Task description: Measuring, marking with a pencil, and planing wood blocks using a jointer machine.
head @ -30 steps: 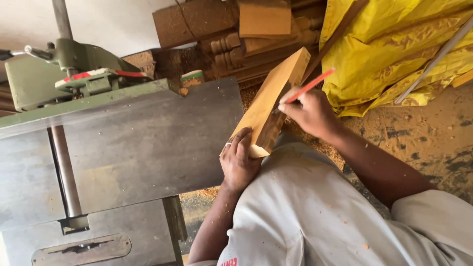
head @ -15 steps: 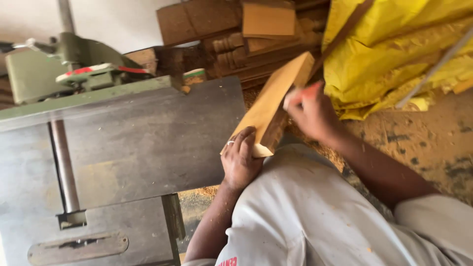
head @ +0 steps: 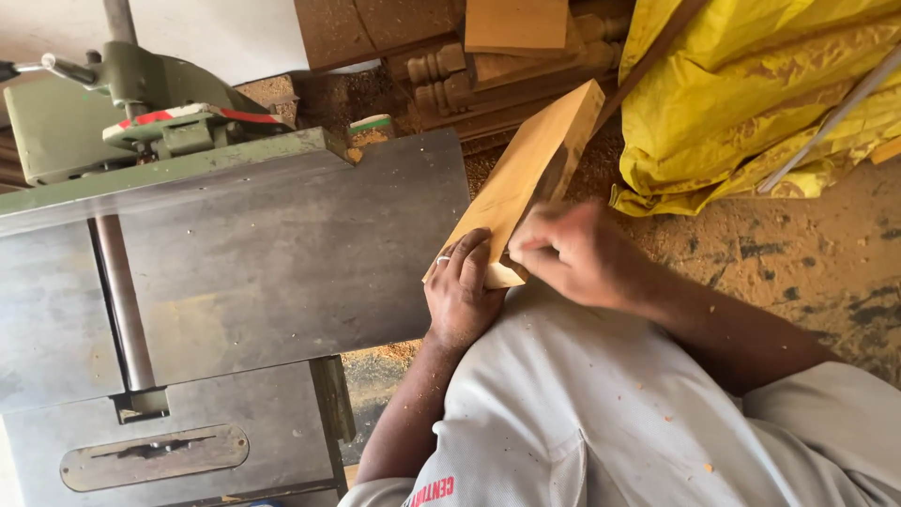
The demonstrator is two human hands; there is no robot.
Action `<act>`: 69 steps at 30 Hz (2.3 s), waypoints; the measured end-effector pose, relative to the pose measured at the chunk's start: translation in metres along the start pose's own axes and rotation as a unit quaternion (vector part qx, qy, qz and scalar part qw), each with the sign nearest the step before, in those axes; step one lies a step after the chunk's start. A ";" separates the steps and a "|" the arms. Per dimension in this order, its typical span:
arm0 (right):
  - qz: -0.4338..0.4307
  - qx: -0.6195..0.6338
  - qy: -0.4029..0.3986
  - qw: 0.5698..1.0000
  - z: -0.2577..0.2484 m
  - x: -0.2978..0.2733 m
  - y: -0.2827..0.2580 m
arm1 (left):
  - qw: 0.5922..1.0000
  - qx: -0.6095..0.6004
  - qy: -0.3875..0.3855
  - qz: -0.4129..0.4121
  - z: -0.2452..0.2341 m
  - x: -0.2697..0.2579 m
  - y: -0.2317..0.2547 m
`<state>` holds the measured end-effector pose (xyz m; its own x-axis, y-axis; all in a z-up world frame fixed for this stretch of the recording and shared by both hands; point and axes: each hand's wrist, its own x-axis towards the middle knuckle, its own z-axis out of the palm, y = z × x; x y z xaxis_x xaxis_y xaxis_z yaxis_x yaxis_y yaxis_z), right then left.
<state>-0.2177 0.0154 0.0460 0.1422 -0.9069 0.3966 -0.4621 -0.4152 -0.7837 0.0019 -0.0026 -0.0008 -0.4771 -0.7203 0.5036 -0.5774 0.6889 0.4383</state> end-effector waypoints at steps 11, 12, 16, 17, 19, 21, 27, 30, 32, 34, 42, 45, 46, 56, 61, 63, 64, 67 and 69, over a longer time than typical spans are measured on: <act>0.133 0.101 -0.045 0.985 -0.012 0.006 0.059 | 1.000 -0.013 -0.012 0.011 -0.002 -0.002 0.000; 0.183 0.061 -0.020 0.981 -0.014 0.005 0.090 | 1.000 -0.001 -0.004 0.015 -0.001 -0.002 -0.001; 0.133 -0.068 -0.004 0.989 -0.013 0.004 0.089 | 1.000 0.012 -0.001 0.021 0.000 0.000 -0.002; 0.134 -0.064 -0.005 0.989 -0.015 0.005 0.075 | 1.000 0.013 -0.004 0.019 -0.001 -0.003 -0.002; 0.038 0.038 -0.082 0.995 -0.024 0.007 0.047 | 1.000 -0.003 -0.010 0.018 0.001 0.001 -0.005; 0.123 0.040 -0.101 0.986 -0.022 0.013 0.093 | 1.000 -0.003 -0.018 0.016 0.000 -0.005 -0.002; 0.176 -0.058 -0.031 0.982 -0.026 0.012 0.145 | 1.000 0.008 -0.007 0.011 0.004 -0.007 -0.003; 0.099 0.012 -0.056 0.993 -0.017 0.015 0.126 | 1.000 0.008 -0.005 0.008 0.002 0.001 -0.003; 0.060 0.041 -0.081 0.994 -0.015 0.015 0.125 | 1.000 0.007 -0.009 0.009 0.001 -0.002 0.000; 0.330 -0.094 -0.095 0.935 -0.027 0.032 0.139 | 1.000 0.019 -0.008 0.021 0.001 -0.003 0.001; 0.131 -0.090 -0.038 0.987 -0.022 0.017 0.139 | 1.000 0.011 -0.017 0.008 0.003 -0.004 -0.003; 0.234 -0.124 -0.060 0.962 -0.022 0.015 0.134 | 1.000 0.009 -0.010 0.017 0.003 0.000 -0.001; 0.205 -0.115 -0.073 0.969 -0.018 0.012 0.132 | 1.000 0.014 -0.008 0.014 0.002 0.001 -0.001; 0.003 -0.149 0.110 0.983 -0.014 0.002 0.135 | 1.000 0.015 -0.010 -0.015 0.006 -0.006 -0.009; 0.159 -0.004 -0.027 0.987 -0.017 0.006 0.110 | 1.000 0.012 -0.004 0.005 0.007 -0.002 -0.009; 0.214 -0.063 -0.013 0.975 -0.020 0.006 0.119 | 1.000 0.006 -0.013 -0.001 0.006 -0.014 -0.005; 0.251 -0.125 0.006 0.960 -0.024 0.019 0.126 | 1.000 0.006 -0.009 0.000 0.007 -0.011 -0.007; 0.001 -0.076 0.030 0.997 -0.017 0.008 0.071 | 1.000 0.016 -0.004 -0.009 0.007 -0.002 -0.011; 0.029 -0.026 0.004 0.999 -0.017 0.002 0.032 | 1.000 0.004 -0.015 -0.012 0.002 -0.006 -0.001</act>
<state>-0.2465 0.0021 0.0297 0.1060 -0.9288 0.3551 -0.5140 -0.3569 -0.7800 0.0037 0.0012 -0.0060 -0.4824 -0.7383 0.4714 -0.5940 0.6713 0.4434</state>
